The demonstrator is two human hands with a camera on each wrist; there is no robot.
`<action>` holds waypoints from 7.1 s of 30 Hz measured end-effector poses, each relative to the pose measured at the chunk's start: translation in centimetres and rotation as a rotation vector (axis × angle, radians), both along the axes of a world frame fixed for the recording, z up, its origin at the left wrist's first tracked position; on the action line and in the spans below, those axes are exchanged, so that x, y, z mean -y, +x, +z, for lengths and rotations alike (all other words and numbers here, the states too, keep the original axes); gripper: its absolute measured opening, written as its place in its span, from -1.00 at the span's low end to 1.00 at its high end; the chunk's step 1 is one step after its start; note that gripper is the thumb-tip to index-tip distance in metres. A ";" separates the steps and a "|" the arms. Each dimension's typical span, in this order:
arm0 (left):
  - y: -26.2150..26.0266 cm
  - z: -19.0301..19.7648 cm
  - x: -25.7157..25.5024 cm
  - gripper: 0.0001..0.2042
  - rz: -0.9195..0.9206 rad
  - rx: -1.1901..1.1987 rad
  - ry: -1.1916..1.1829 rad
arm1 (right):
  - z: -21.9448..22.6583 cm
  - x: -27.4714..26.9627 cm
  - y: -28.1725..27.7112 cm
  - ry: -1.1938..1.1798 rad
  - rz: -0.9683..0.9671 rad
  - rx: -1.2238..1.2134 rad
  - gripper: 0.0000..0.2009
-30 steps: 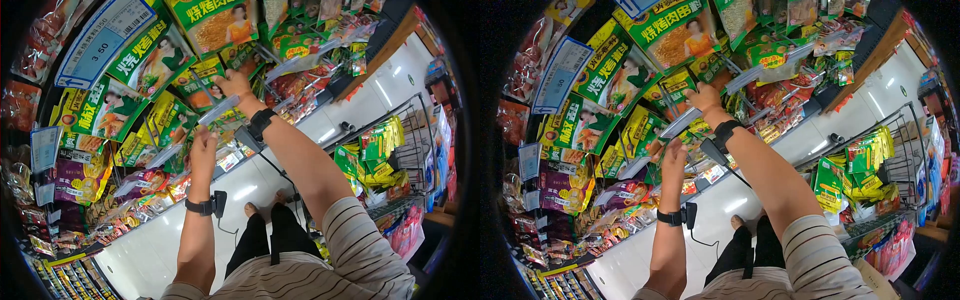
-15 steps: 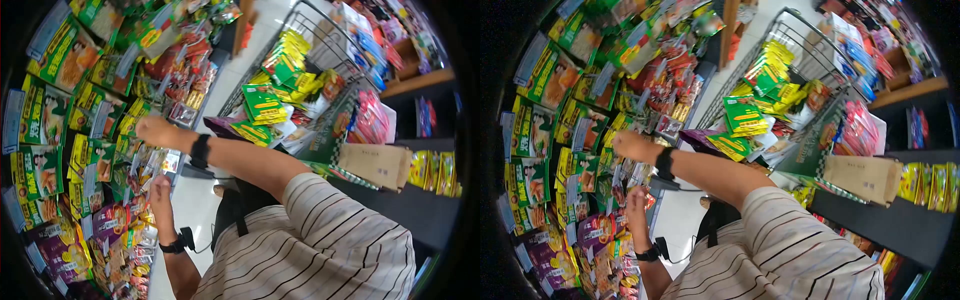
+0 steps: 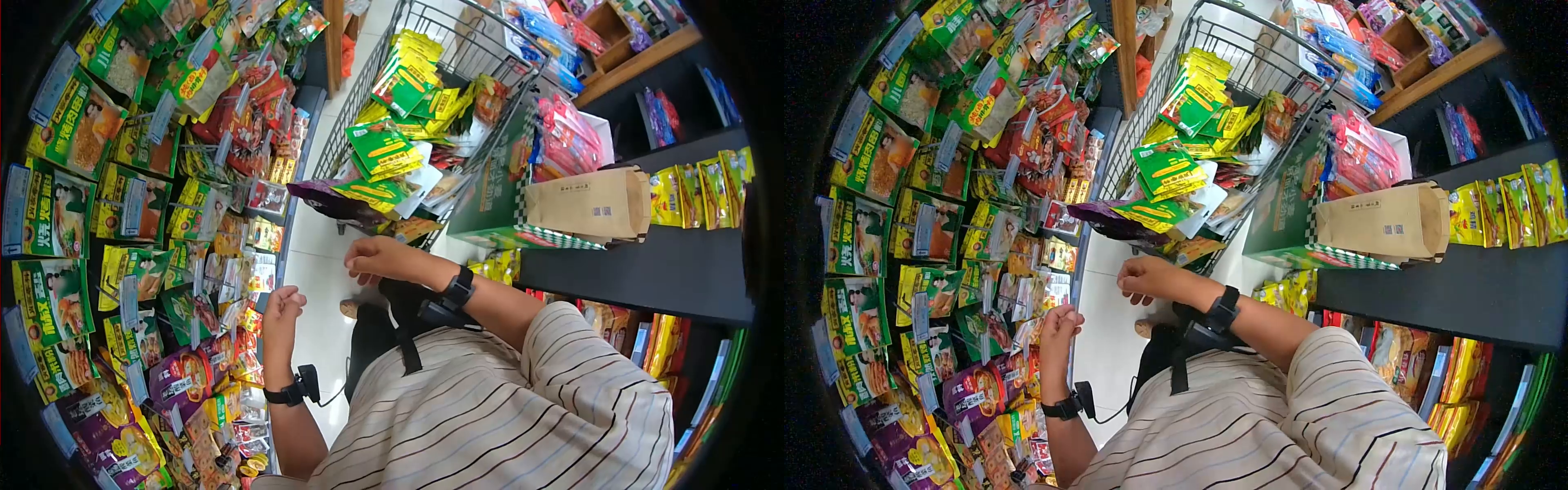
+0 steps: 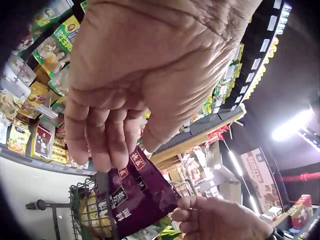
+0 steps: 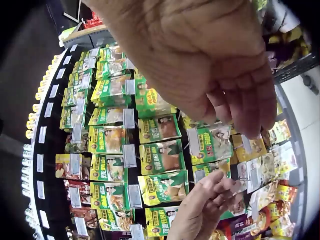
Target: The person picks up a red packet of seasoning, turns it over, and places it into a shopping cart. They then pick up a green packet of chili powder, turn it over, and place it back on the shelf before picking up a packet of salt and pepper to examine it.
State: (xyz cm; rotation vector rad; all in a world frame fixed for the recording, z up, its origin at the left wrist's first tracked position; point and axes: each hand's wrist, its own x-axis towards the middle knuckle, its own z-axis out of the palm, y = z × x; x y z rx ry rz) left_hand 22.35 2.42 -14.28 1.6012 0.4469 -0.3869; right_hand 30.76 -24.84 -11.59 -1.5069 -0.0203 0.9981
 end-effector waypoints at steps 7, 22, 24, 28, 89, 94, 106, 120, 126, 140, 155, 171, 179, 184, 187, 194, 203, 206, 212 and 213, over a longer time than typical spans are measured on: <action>-1.2 0.7 1.3 -0.69 0.041 -0.056 0.049 | -0.3 4.0 2.6 -0.021 0.004 0.032 -0.80; -0.9 4.4 14.9 -0.73 0.402 -0.204 0.155 | -5.3 17.1 39.1 -0.673 0.273 1.133 -0.72; -1.1 4.4 16.8 -0.73 0.442 -0.231 0.131 | -9.1 16.8 41.3 -0.745 0.343 1.102 -0.73; -0.8 5.7 20.1 -0.66 0.464 -0.306 0.182 | -15.8 15.6 43.5 -0.924 0.559 1.135 -0.79; 11.5 5.8 26.3 -0.68 0.386 -0.354 0.117 | -22.4 14.1 44.4 -0.706 0.831 1.272 -0.78; 11.5 5.7 26.6 -0.70 0.397 -0.353 0.070 | -23.3 13.7 44.5 -0.738 0.859 1.353 -0.76; 12.4 5.7 26.1 -0.72 0.307 -0.207 0.118 | -18.5 14.6 43.5 -0.473 0.523 1.645 -0.93; 24.9 6.5 21.8 -0.46 0.086 0.521 0.545 | 12.1 13.8 36.2 0.004 0.697 1.415 -0.84; 22.0 8.7 21.5 -0.58 0.040 0.378 0.063 | 14.7 12.6 31.6 0.143 0.665 0.983 -0.84; 12.5 10.7 18.9 -0.68 0.203 0.275 -0.299 | 14.9 10.1 24.3 0.152 0.276 0.866 -0.72; 6.8 10.7 15.3 -0.66 0.412 0.357 -0.394 | 8.6 7.2 12.2 0.217 0.254 0.341 -0.65; 3.4 8.3 13.4 -0.69 0.575 0.290 -0.400 | 5.6 3.6 10.4 0.239 0.226 0.202 -0.77; 1.9 7.7 13.5 -0.68 0.636 0.279 -0.461 | 6.1 2.2 9.0 0.291 0.265 0.159 -0.74; 1.0 8.1 13.2 -0.66 0.644 0.285 -0.472 | 6.1 1.6 8.3 0.304 0.243 0.124 -0.77; 0.4 8.4 13.0 -0.65 0.661 0.305 -0.463 | 6.0 0.9 7.8 0.295 0.253 0.118 -0.78; -1.9 8.1 11.6 -0.66 0.667 0.282 -0.424 | 5.9 -1.0 5.9 0.302 0.301 0.074 -0.77; -5.5 5.7 9.2 -0.69 0.747 0.241 -0.393 | 4.1 -4.1 2.8 0.245 0.398 0.107 -0.73; -6.4 5.1 8.2 -0.71 0.733 0.199 -0.395 | 3.9 -5.0 1.8 0.254 0.390 0.095 -0.76; -7.7 3.9 6.3 -0.70 0.680 0.188 -0.359 | 2.4 -6.5 -0.4 0.229 0.304 0.082 -0.76; -7.9 3.8 6.0 -0.70 0.670 0.182 -0.360 | 2.3 -6.6 -0.7 0.225 0.287 0.079 -0.77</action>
